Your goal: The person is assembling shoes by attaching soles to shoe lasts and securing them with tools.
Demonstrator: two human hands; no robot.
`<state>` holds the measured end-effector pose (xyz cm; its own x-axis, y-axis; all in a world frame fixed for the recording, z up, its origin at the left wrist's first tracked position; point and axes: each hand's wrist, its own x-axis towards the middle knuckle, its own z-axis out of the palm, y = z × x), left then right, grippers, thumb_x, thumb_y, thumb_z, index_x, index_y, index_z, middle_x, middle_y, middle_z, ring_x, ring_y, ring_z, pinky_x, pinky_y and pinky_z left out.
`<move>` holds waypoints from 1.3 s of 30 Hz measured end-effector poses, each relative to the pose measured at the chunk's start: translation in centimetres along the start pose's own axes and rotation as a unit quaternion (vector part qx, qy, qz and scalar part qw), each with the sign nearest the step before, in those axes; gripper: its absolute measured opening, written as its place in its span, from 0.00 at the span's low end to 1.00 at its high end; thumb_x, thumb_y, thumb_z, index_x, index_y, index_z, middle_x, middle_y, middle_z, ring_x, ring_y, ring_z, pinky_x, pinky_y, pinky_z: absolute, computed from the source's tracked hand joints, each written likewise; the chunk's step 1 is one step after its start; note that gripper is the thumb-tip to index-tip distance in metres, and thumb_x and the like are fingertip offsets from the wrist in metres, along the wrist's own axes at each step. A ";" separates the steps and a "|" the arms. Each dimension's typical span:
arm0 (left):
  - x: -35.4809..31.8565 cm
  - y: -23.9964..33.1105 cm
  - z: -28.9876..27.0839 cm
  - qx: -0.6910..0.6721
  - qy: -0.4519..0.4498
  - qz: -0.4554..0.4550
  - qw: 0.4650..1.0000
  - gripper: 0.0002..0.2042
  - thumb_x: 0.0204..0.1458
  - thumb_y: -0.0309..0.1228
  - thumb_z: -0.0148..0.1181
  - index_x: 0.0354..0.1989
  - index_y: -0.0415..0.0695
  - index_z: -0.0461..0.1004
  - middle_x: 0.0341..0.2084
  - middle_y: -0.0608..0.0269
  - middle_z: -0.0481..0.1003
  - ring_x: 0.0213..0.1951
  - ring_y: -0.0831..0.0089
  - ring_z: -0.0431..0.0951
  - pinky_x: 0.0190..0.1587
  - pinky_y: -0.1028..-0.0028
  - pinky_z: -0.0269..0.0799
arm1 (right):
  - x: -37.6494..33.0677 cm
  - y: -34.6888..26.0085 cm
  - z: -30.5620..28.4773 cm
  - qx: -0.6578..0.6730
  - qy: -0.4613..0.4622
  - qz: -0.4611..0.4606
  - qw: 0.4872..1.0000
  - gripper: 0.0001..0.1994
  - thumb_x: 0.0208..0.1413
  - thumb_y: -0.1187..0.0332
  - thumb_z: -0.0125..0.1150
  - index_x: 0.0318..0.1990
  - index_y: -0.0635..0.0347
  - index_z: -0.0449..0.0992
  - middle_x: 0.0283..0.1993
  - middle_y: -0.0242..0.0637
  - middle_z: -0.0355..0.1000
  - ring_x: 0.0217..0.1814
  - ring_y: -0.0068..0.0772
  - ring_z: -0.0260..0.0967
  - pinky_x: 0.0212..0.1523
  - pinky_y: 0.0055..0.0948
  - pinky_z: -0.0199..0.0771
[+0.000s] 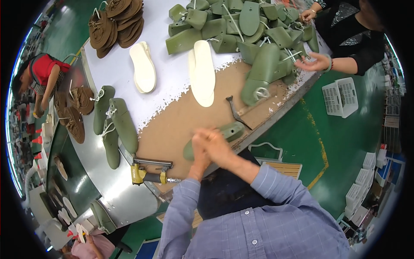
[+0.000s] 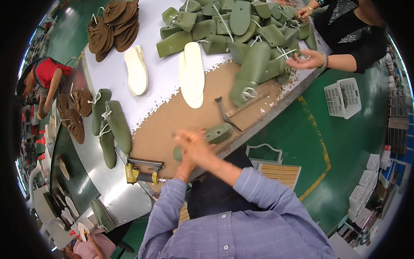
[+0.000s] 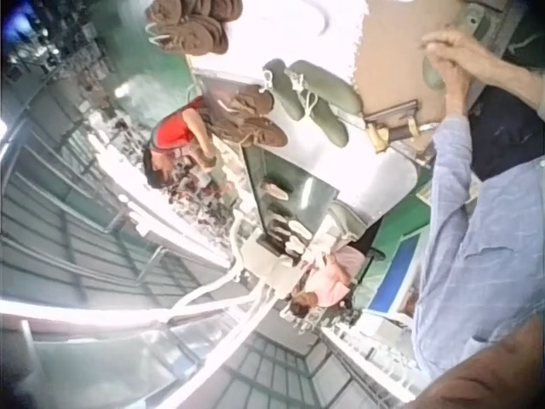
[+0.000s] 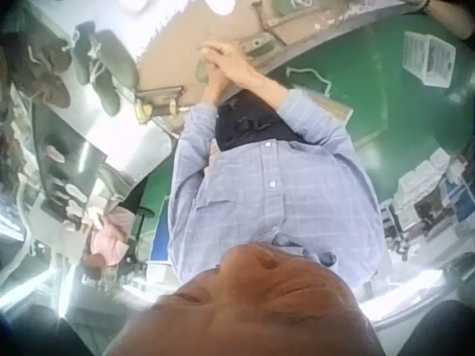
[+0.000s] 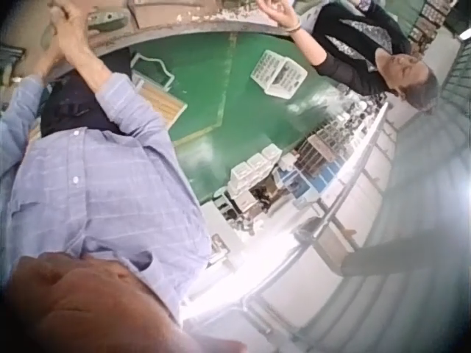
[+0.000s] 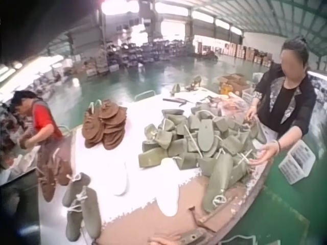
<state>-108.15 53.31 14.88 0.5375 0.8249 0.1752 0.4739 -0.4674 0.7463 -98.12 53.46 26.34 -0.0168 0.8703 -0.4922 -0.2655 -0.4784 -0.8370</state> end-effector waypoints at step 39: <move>-0.6 -2.3 -5.1 0.035 0.063 -0.033 0.997 0.26 0.35 0.33 0.73 0.44 0.45 0.68 0.48 0.62 0.74 0.52 0.60 0.72 0.57 0.57 0.65 | 2.3 -3.0 -2.7 -0.627 -0.060 -0.160 0.760 0.09 0.53 0.67 0.59 0.31 0.64 0.81 0.22 0.48 0.73 0.27 0.51 0.73 0.31 0.42 0.71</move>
<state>-113.16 55.51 16.32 0.4137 0.8859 0.2097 0.5546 -0.4280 0.7136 -94.73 56.59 27.05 -0.2533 0.9336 -0.2533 0.8515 0.0909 -0.5164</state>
